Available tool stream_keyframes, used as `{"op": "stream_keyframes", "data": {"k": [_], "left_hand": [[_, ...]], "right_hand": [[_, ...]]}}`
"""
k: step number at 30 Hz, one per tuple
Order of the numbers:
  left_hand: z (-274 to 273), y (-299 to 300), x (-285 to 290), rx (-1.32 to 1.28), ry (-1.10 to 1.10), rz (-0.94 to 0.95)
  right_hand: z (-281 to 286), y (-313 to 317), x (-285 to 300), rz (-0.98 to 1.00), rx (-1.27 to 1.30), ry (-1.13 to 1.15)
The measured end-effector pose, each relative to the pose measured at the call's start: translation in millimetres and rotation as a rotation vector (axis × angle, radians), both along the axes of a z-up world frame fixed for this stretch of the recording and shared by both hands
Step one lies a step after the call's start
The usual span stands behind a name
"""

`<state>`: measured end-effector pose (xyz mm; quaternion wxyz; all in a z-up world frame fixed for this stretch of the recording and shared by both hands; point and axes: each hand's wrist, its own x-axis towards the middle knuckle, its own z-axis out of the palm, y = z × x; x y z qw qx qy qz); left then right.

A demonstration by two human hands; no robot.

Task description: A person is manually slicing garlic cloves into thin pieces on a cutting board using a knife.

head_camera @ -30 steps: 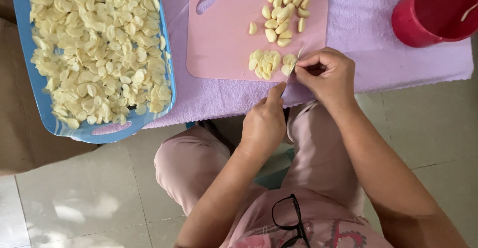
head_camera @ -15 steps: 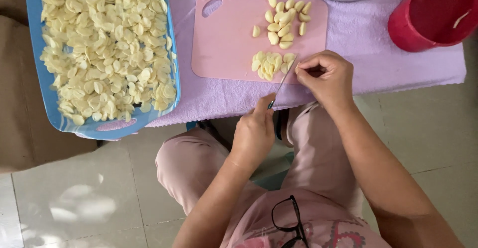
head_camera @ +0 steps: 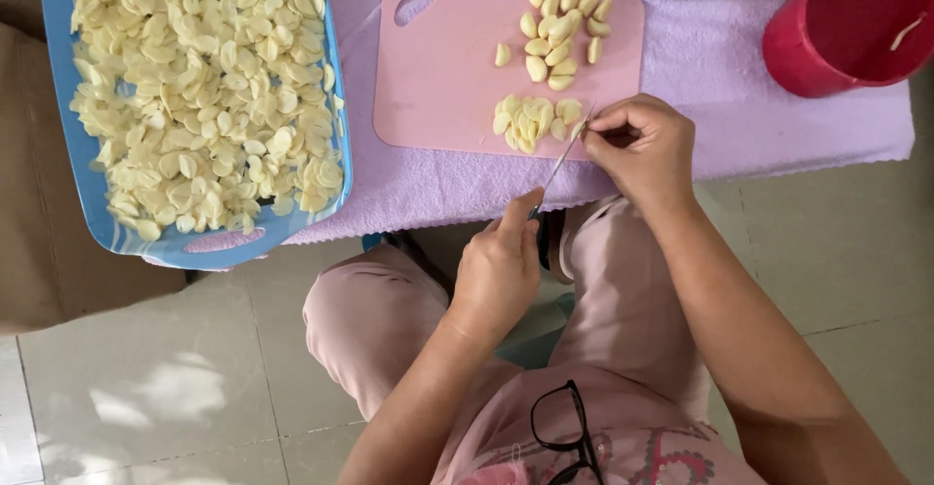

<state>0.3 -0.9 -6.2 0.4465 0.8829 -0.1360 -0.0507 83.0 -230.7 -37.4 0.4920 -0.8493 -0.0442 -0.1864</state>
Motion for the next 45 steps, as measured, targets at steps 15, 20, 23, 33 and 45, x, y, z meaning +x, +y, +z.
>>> {"op": "stream_keyframes", "data": {"k": [15,20,23,33,45], "left_hand": [[-8.6,-13.9,13.5,0.02,-0.007,-0.013],[-5.6,-20.4,21.1,0.038,0.017,-0.017],[-26.9,-29.1,26.7,0.085,-0.043,-0.021],[-24.9,-27.1,16.9,0.298,-0.205,0.009],[-5.1,-9.4,1.1,-0.019,0.079,0.068]], "right_hand": [[5.3,-1.1,-0.7,0.013,-0.053,0.017],[4.0,-2.5,0.4,0.012,-0.059,0.01],[7.2,-0.8,-0.7,0.018,-0.043,0.014],[11.1,1.1,-1.2,0.028,-0.023,-0.009],[2.6,0.4,0.4,0.03,-0.014,-0.029]]}}
